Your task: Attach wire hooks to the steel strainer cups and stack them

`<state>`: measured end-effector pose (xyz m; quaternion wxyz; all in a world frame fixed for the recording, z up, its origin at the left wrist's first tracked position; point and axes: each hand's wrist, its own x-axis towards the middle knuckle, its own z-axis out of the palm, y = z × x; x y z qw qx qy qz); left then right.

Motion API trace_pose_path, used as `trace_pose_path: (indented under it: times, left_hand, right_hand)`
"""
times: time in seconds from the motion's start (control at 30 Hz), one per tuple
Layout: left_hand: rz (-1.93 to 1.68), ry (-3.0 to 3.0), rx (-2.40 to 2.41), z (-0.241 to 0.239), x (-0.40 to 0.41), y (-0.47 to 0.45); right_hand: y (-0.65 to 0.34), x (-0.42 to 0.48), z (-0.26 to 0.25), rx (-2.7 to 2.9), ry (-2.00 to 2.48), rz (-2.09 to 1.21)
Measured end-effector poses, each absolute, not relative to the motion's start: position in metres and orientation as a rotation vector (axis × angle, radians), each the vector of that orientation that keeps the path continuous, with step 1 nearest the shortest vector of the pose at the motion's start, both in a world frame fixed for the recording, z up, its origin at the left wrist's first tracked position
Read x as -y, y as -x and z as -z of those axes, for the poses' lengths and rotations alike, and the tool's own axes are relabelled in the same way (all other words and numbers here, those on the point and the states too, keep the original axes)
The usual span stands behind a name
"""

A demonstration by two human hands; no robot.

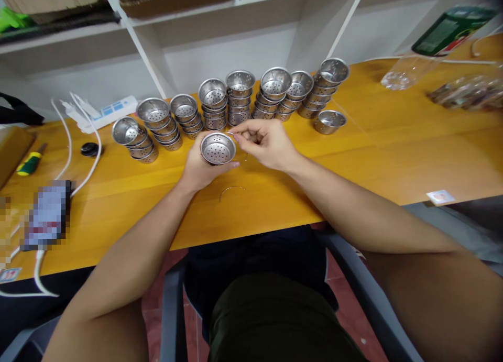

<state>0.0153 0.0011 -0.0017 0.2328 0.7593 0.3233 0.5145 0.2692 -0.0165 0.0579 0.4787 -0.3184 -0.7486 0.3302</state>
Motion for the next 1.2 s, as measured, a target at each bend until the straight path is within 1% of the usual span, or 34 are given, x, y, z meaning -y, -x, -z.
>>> trace_pose_path:
  times: [0.37,0.43,0.63,1.07,1.2]
  left_hand:
    - [-1.361,-2.088,-0.735,0.013,0.002,-0.024]
    - [-1.342,-2.080,-0.715,0.013,0.002,-0.025]
    - [-1.403,-2.182,-0.875,0.001,0.001,-0.017]
    - [-1.428,-2.165,-0.792,0.009,-0.002,-0.019]
    - [-1.376,-2.135,-0.751,0.008,0.001,-0.022]
  right_hand:
    - [-0.269,0.021,-0.061,1.862,0.863,-0.677]
    - [-0.271,0.019,-0.062,1.817,0.868,-0.676]
    - [-0.275,0.018,-0.064,1.804,0.866,-0.686]
    - [-0.272,0.021,-0.062,1.844,0.841,-0.730]
    - [-0.272,0.020,-0.062,1.846,0.859,-0.702]
